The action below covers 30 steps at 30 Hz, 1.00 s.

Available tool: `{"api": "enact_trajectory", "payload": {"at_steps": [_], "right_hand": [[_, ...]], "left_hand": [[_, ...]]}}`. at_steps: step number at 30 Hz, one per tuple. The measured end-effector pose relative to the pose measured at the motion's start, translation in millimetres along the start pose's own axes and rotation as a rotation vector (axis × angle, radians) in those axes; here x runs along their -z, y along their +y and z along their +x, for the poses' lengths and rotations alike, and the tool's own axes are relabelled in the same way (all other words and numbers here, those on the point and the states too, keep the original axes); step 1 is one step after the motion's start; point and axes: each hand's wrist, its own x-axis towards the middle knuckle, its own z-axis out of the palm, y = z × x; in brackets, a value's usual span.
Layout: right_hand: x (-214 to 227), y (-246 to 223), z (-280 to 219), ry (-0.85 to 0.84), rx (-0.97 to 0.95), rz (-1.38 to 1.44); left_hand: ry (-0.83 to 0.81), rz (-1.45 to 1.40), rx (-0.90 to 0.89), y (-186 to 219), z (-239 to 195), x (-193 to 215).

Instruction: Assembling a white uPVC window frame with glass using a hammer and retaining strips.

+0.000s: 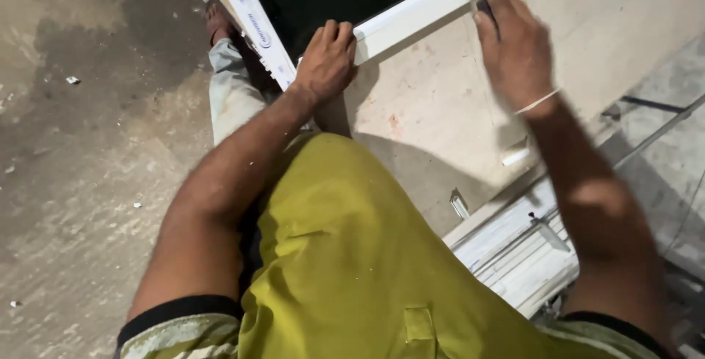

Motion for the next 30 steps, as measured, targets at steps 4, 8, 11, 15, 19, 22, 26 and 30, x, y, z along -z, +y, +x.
{"api": "enact_trajectory", "payload": {"at_steps": [4,8,11,15,19,22,26,30], "right_hand": [[-4.0,-46.5,11.5,-0.309,-0.081,-0.300],[19.0,-42.1,13.7,-0.195,0.001,-0.069],[-5.8,-73.3,8.3,0.130,-0.212,0.055],[-35.8,-76.9,-0.6,-0.285,-0.069,-0.307],[-7.4,-83.6,4.2,-0.227,-0.035,-0.006],[-32.1,-102.5,0.0,-0.043,-0.193,0.166],[-42.1,-120.1,2.4,-0.680,-0.263,-0.139],[-9.1,-93.3,-7.4,-0.265,0.055,0.010]], "left_hand": [[0.082,0.012,-0.015,2.0,0.2,0.2],[0.020,0.010,0.009,-0.9,-7.3,-3.3],[-0.083,0.047,0.017,-14.8,-42.5,16.1],[-0.006,0.006,0.031,-27.6,-77.8,25.8],[0.035,0.002,0.057,-29.1,-79.1,18.0],[0.034,-0.025,0.056,-33.1,-84.3,13.5],[0.049,-0.001,0.010,-36.7,-81.4,10.0],[-0.067,-0.139,0.048,-17.2,-48.0,4.1]]}}
